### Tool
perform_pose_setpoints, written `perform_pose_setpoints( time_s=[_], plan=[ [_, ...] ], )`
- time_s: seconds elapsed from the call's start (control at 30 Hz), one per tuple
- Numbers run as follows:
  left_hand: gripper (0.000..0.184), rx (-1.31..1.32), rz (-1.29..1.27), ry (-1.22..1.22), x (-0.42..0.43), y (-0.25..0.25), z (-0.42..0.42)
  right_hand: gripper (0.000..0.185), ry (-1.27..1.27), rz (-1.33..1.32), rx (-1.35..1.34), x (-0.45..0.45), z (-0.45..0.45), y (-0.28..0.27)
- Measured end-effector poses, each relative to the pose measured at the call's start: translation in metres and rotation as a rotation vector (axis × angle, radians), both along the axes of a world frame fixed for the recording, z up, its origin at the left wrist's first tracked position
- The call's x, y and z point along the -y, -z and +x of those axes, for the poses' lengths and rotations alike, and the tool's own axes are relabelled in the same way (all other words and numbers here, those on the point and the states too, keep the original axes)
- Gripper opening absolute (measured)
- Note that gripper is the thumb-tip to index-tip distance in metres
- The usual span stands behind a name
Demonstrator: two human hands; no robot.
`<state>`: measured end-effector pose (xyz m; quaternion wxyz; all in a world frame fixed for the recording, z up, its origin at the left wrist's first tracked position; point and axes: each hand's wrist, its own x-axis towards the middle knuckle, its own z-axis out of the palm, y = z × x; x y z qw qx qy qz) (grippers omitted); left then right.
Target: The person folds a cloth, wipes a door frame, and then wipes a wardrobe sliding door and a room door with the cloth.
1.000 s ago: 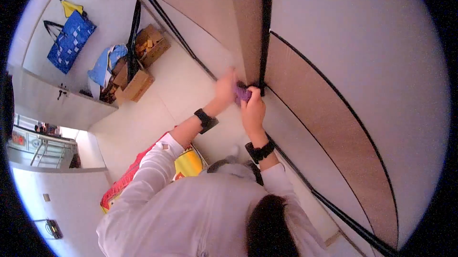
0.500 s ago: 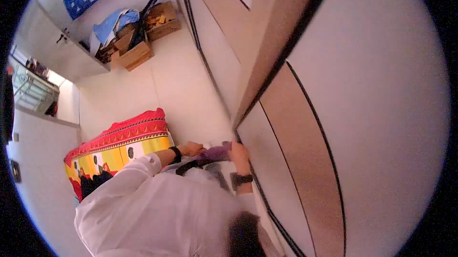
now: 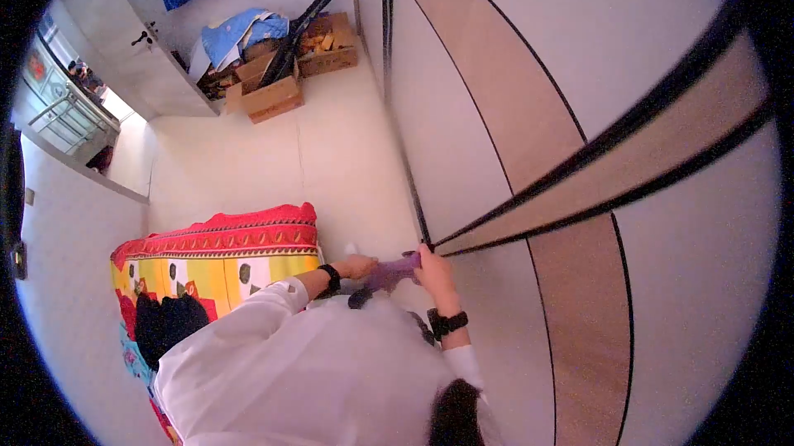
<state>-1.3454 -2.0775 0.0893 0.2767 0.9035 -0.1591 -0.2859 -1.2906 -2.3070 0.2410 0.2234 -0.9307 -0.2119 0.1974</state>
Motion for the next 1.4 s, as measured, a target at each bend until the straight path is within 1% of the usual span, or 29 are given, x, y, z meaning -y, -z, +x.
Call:
perform_pose_setpoints(
  time_s=[0.07,0.1,0.13,0.17,0.27,0.3,0.33,0.4,0.5,0.53,0.6,0.67,0.73,0.77,0.8,0.83,0.87,0.9,0.97,1.03,1.1,1.13,1.17,1.2,1.27,1.3,1.33,1.37,1.4],
  plan=[
    [0.024,0.018,-0.07,-0.038,-0.012,-0.007,0.033,0.034,0.027,-0.088,0.021,-0.011,0.019,-0.012],
    [0.025,0.028,-0.086,-0.048,-0.017,-0.013,0.049,0.035,0.018,-0.139,-0.009,-0.025,0.029,-0.037],
    [0.025,0.033,-0.102,-0.059,-0.022,-0.017,0.065,0.034,-0.026,-0.077,0.06,-0.032,0.039,-0.04],
    [0.023,0.02,-0.074,-0.011,-0.028,-0.022,0.078,0.034,-0.04,-0.087,0.087,-0.046,0.052,-0.045],
    [0.022,0.134,-0.148,-0.133,-0.056,-0.017,0.099,0.031,-0.095,-0.084,0.161,-0.1,0.088,-0.06],
    [0.021,0.136,-0.199,-0.129,-0.072,-0.017,0.102,0.03,-0.116,-0.075,0.171,-0.121,0.095,-0.064],
    [0.021,0.121,-0.136,-0.12,-0.087,-0.013,0.109,0.03,-0.159,-0.077,0.172,-0.144,0.103,-0.068],
    [0.02,0.147,-0.11,-0.18,-0.127,-0.011,0.116,0.029,-0.242,-0.075,0.197,-0.19,0.123,-0.073],
    [0.024,0.037,-0.133,-0.432,-0.198,-0.019,0.112,0.026,-0.402,-0.056,0.22,-0.246,0.138,-0.062],
    [0.027,-0.02,-0.051,-0.476,-0.218,-0.033,0.106,0.025,-0.463,-0.049,0.216,-0.263,0.141,-0.059],
    [0.032,-0.128,0.104,-0.569,-0.255,-0.061,0.096,0.023,-0.597,-0.035,0.124,-0.289,0.147,-0.05],
    [0.038,0.057,-0.069,-0.697,-0.284,-0.051,0.065,0.021,-0.745,-0.039,0.129,-0.313,0.153,-0.048],
    [0.041,-0.114,-0.186,-0.901,-0.3,-0.052,0.042,0.021,-0.799,-0.019,0.072,-0.335,0.164,-0.033],
    [0.04,-0.134,-0.201,-0.961,-0.307,-0.035,0.03,0.022,-0.831,0.035,0.048,-0.348,0.17,-0.034],
    [0.039,-0.145,-0.178,-0.979,-0.312,-0.005,0.019,0.023,-0.875,-0.027,0.045,-0.364,0.177,-0.025],
    [0.039,-0.145,-0.093,-0.951,-0.317,0.024,0.009,0.024,-0.919,-0.012,0.064,-0.378,0.183,-0.026],
    [0.039,-0.166,-0.032,-0.944,-0.321,0.038,0.0,0.025,-0.964,0.005,0.079,-0.394,0.188,-0.026],
    [0.038,-0.222,0.159,-0.868,-0.321,0.019,-0.007,0.026,-1.036,-0.005,0.088,-0.41,0.194,-0.022],
    [0.038,-0.189,0.146,-0.935,-0.321,0.018,-0.014,0.028,-1.165,-0.028,0.104,-0.441,0.208,-0.006],
    [0.039,-0.136,0.131,-0.981,-0.32,0.016,-0.01,0.031,-1.259,0.053,0.1,-0.473,0.221,0.008],
    [0.039,-0.14,0.093,-1.07,-0.322,0.016,-0.001,0.037,-1.361,0.158,0.077,-0.501,0.246,0.021],
    [0.04,-0.124,0.077,-1.127,-0.323,0.023,0.004,0.035,-1.363,0.09,0.067,-0.517,0.256,0.013],
    [0.044,-0.17,0.046,-1.167,-0.327,0.053,0.008,0.033,-1.376,0.107,0.077,-0.531,0.27,0.015],
    [0.047,-0.218,0.016,-1.205,-0.337,0.102,0.011,0.031,-1.388,0.127,0.085,-0.547,0.285,0.015],
    [0.055,-0.219,0.005,-1.221,-0.367,0.115,0.033,0.029,-1.303,0.163,-0.095,-0.573,0.314,-0.012],
    [0.058,-0.172,0.024,-1.204,-0.384,0.102,0.05,0.028,-1.263,0.177,-0.19,-0.584,0.326,-0.025],
    [0.062,-0.124,0.044,-1.187,-0.404,0.062,0.078,0.028,-1.276,0.199,-0.117,-0.597,0.339,-0.033],
    [0.065,-0.275,0.042,-1.195,-0.425,-0.026,0.119,0.028,-1.287,0.22,-0.044,-0.609,0.352,-0.04],
    [0.065,-0.189,0.012,-1.204,-0.444,-0.02,0.137,0.028,-1.296,0.241,0.028,-0.621,0.364,-0.045]
  ],
)
